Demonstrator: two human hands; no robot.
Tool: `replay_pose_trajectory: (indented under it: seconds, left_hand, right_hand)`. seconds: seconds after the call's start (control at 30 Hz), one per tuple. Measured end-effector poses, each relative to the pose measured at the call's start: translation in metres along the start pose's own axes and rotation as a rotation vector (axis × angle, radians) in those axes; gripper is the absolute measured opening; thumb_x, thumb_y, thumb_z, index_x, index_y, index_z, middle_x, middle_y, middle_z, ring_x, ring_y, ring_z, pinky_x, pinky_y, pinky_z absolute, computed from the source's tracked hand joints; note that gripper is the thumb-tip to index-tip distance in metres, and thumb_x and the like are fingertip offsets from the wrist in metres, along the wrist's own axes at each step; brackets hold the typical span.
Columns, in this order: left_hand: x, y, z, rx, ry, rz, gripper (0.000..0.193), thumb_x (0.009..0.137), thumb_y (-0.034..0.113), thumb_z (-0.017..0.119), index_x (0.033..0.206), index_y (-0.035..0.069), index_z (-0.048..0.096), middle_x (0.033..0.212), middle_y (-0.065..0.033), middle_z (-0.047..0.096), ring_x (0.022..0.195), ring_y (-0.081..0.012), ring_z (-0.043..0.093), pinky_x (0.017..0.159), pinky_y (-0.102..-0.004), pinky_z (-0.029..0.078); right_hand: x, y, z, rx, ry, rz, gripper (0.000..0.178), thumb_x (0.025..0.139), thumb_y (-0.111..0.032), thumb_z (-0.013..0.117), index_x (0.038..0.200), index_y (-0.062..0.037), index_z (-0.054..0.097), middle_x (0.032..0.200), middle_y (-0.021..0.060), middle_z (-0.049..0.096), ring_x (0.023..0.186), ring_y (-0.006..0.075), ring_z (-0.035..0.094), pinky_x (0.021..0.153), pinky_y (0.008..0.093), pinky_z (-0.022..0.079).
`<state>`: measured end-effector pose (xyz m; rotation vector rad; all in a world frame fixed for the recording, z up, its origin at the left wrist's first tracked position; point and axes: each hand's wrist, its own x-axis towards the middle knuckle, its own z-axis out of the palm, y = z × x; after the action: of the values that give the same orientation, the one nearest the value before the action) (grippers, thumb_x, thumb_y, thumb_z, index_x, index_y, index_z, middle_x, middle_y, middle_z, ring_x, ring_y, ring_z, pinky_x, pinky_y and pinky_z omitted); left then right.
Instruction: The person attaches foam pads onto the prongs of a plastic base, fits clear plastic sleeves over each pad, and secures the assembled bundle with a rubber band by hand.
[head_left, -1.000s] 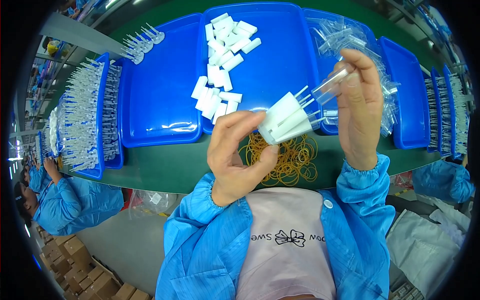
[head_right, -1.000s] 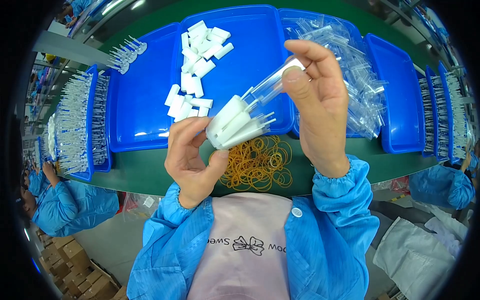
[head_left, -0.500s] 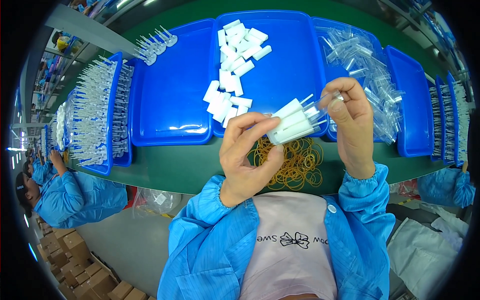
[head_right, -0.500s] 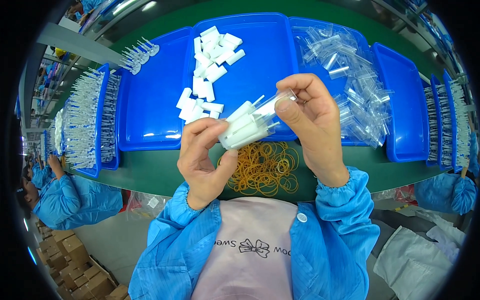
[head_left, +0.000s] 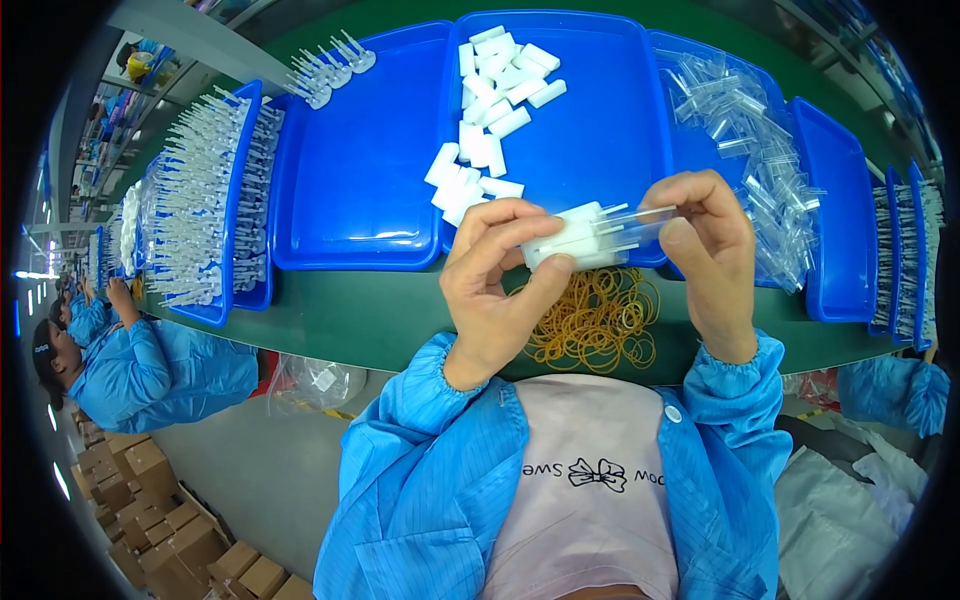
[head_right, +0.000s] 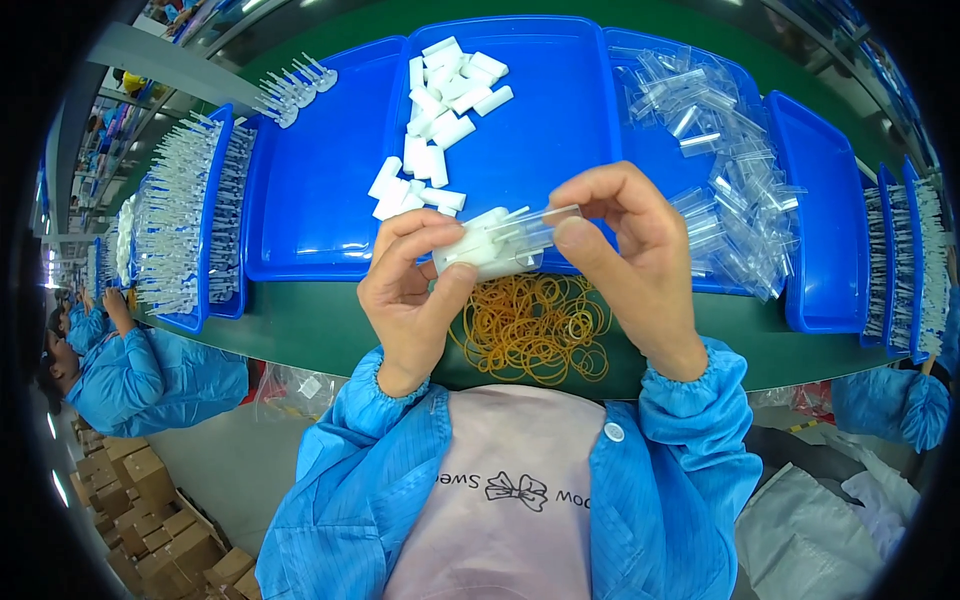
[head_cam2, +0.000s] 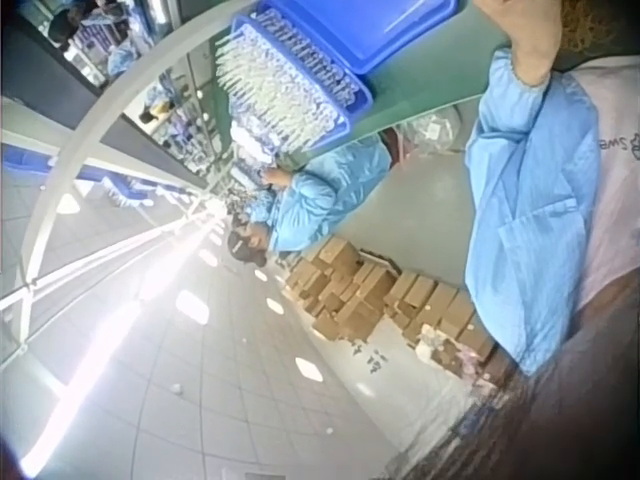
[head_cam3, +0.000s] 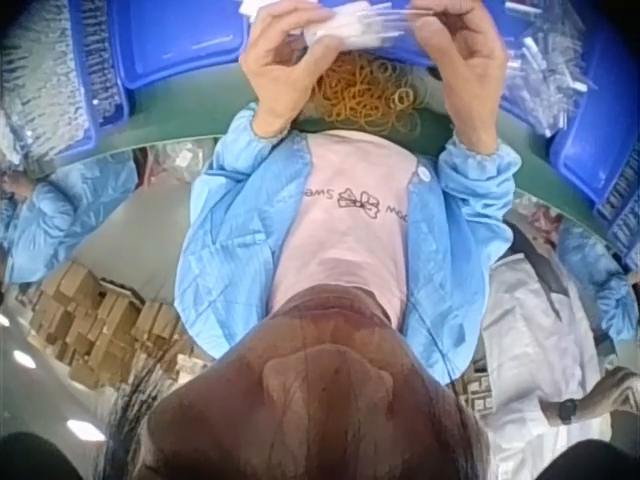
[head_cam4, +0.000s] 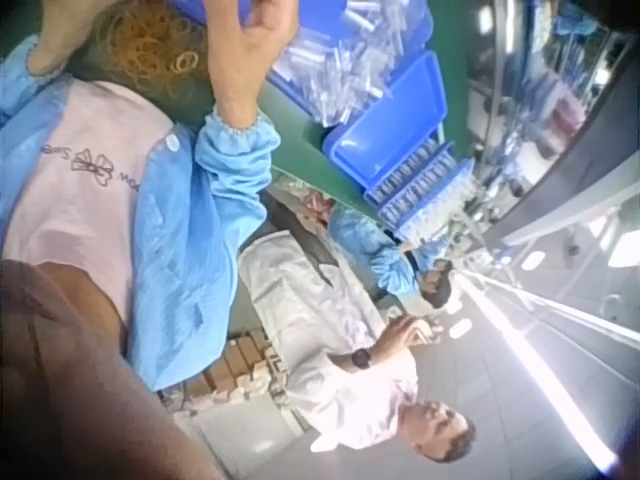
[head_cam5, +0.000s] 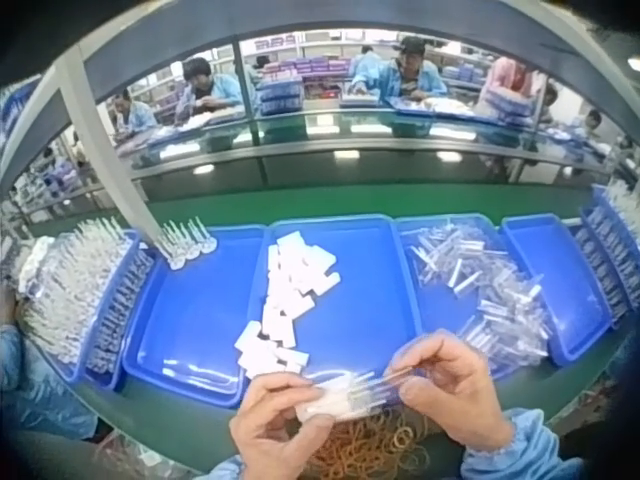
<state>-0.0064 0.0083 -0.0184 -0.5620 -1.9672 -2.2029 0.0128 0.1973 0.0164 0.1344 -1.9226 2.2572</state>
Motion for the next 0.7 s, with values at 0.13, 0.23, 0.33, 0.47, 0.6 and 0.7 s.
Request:
replay_pose_trajectory:
  seconds: [0.13,0.23,0.33,0.47,0.6,0.7]
  left_hand:
    - [0.003,0.000,-0.003,0.019,-0.005,-0.020,0.027,0.072,-0.004,0.069,0.098,0.000,0.066,0.105,-0.0083,0.053,0.091,-0.0141,0.058,0.072,-0.0243,0.054]
    - [0.002,0.001,-0.002,0.022,-0.013,-0.030,0.026,0.071,-0.004,0.070,0.096,0.001,0.067,0.103,-0.0079,0.054,0.088,-0.0132,0.058,0.069,-0.0234,0.053]
    - [0.003,0.007,-0.003,0.004,-0.012,-0.056,0.025,0.071,-0.004,0.070,0.095,0.001,0.067,0.102,-0.0080,0.055,0.086,-0.0130,0.059,0.067,-0.0231,0.053]
    - [0.002,0.008,-0.004,0.061,0.000,-0.050,0.024,0.070,-0.004,0.070,0.093,0.001,0.068,0.099,-0.0075,0.056,0.085,-0.0128,0.059,0.066,-0.0230,0.052]
    - [0.002,0.012,-0.008,0.246,-0.034,0.070,0.024,0.067,-0.002,0.072,0.091,0.002,0.068,0.093,-0.0071,0.058,0.082,-0.0145,0.058,0.064,-0.0257,0.050]
    - [0.000,0.010,-0.007,0.290,-0.038,0.177,0.028,0.065,0.000,0.075,0.092,0.002,0.069,0.091,-0.0075,0.059,0.080,-0.0167,0.058,0.064,-0.0272,0.048]
  right_hand:
    - [-0.004,0.002,-0.009,-0.052,-0.065,0.002,0.018,0.083,-0.005,0.065,0.098,0.0013,0.057,0.093,0.0061,0.057,0.088,0.0125,0.055,0.080,0.0254,0.044]
    - [-0.006,-0.002,-0.009,-0.094,-0.057,-0.016,0.017,0.082,-0.002,0.065,0.097,0.0021,0.058,0.093,0.0071,0.058,0.088,0.0136,0.056,0.080,0.0257,0.044]
    - [-0.009,-0.004,-0.007,-0.157,-0.066,-0.094,0.018,0.080,-0.001,0.067,0.095,0.0025,0.059,0.092,0.0080,0.058,0.086,0.0142,0.057,0.080,0.0263,0.045]
    - [-0.013,-0.004,0.001,-0.204,-0.043,-0.140,0.019,0.080,-0.001,0.068,0.096,0.0024,0.059,0.089,0.0077,0.059,0.086,0.0139,0.057,0.078,0.0261,0.045]
    - [-0.013,-0.005,0.002,-0.044,0.002,-0.028,0.020,0.081,-0.002,0.067,0.099,0.0031,0.058,0.089,0.0068,0.059,0.084,0.0131,0.058,0.077,0.0245,0.046]
    - [-0.011,-0.007,-0.003,-0.005,-0.058,0.009,0.021,0.082,-0.003,0.066,0.100,0.0038,0.058,0.090,0.0068,0.059,0.084,0.0126,0.058,0.076,0.0239,0.047]
